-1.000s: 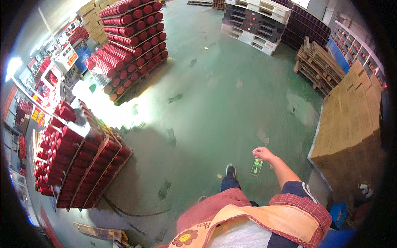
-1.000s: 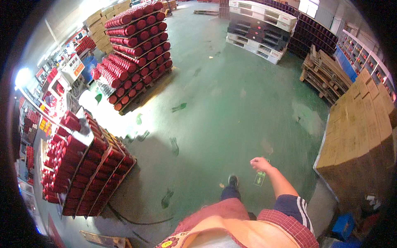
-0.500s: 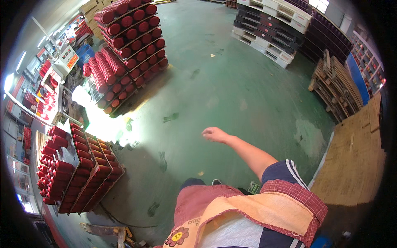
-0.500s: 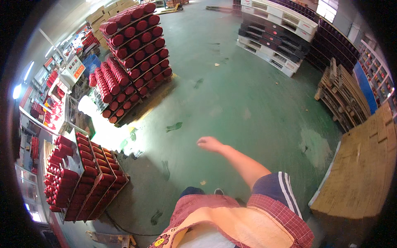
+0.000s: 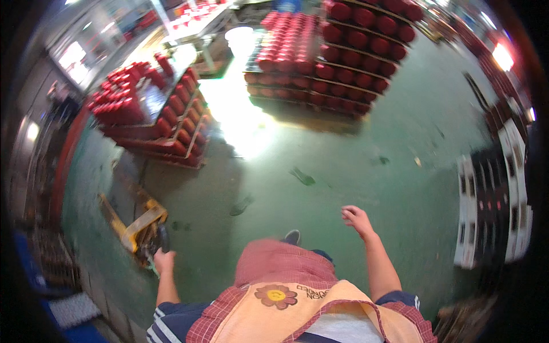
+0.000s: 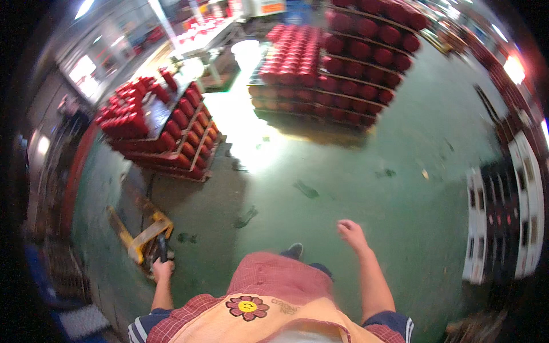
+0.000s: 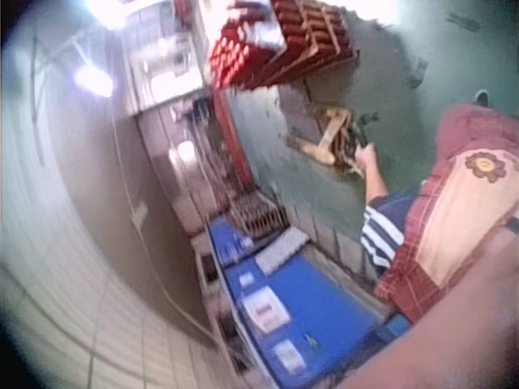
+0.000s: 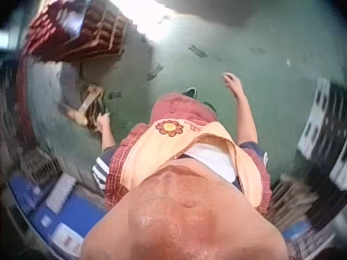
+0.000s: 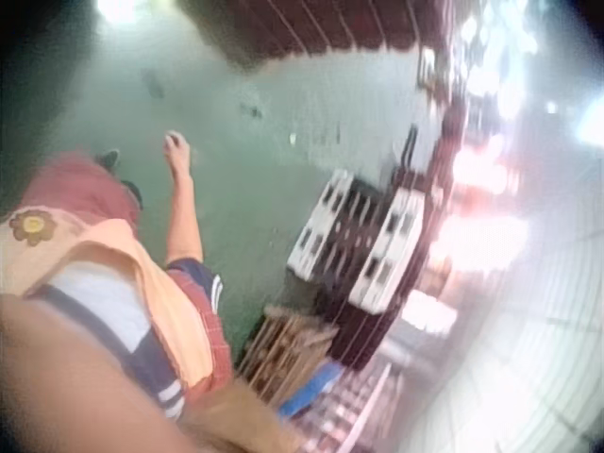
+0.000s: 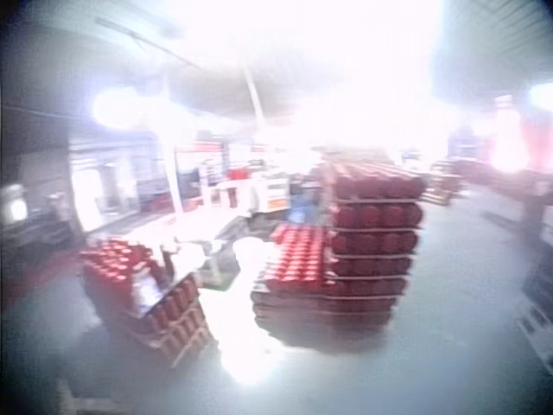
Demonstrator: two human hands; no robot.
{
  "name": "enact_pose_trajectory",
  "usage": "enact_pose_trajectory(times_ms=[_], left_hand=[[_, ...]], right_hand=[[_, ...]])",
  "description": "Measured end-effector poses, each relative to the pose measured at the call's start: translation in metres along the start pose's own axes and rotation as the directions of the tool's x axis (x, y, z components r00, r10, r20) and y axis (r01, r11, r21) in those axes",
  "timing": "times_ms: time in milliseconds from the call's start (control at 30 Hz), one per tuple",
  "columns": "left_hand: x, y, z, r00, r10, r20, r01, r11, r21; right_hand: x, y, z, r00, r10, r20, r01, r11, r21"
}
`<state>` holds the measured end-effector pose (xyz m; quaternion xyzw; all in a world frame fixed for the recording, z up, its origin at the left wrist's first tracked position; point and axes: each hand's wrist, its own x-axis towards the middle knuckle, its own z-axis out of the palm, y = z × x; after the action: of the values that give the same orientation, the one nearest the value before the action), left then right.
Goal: The person moves a pallet jack to transport a stack of red cylinders, then manually picks up and places red cylinders onto a metal rack. The person also handles a white bucket and a blue cloth while arranging the cylinders.
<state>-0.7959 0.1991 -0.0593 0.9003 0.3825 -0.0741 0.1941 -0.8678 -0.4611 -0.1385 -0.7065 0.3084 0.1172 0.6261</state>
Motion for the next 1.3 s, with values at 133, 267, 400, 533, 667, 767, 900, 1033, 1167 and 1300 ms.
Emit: enact_pose_trajectory(times_ms=[133,267,400,533,667,767,900,1033,1167,1300], left_hand=[[-0.100,0.060,0.034,0.996,-0.056,-0.064,0.060,0.997,0.052],[-0.211,0.097,0.072,0.996,-0.065,-0.068,0.066,0.998,0.012],[-0.322,0.137,0.104,0.986,-0.139,-0.092,0.144,0.988,0.051],[-0.411,0.183,0.116,0.990,-0.103,-0.099,0.103,0.995,-0.003],[-0.486,0.204,0.093,0.982,0.067,-0.178,-0.093,0.985,-0.143],[-0.552,0.187,0.058,0.934,0.147,-0.325,-0.214,0.960,-0.181],[-0.645,0.100,0.001,0.790,-0.016,-0.613,-0.077,0.989,-0.125],[-0.667,-0.016,-0.024,0.571,0.005,-0.821,-0.166,0.980,-0.110],[-0.618,-0.119,-0.044,0.404,-0.106,-0.909,-0.518,0.792,-0.323],[-0.564,-0.175,-0.019,0.370,-0.558,-0.743,-0.617,0.451,-0.645]], right_hand=[[0.070,-0.021,-0.058,0.983,-0.058,0.174,0.071,0.995,-0.069],[0.144,-0.061,-0.064,0.875,-0.179,0.450,0.304,0.926,-0.223],[0.147,-0.115,-0.015,0.456,-0.280,0.845,0.709,0.688,-0.155],[0.072,-0.148,0.032,-0.172,-0.414,0.894,0.885,0.332,0.325],[0.002,-0.152,0.057,-0.463,-0.384,0.799,0.800,0.208,0.563],[-0.038,-0.154,0.070,-0.533,-0.456,0.713,0.695,0.245,0.676],[-0.092,-0.159,0.078,-0.515,-0.668,0.537,0.500,0.275,0.821],[-0.166,-0.153,0.076,-0.367,-0.820,0.439,0.579,0.168,0.798],[-0.232,-0.144,0.071,-0.134,-0.855,0.501,0.684,0.286,0.671],[-0.269,-0.140,0.057,0.164,-0.828,0.536,0.792,0.434,0.429]])
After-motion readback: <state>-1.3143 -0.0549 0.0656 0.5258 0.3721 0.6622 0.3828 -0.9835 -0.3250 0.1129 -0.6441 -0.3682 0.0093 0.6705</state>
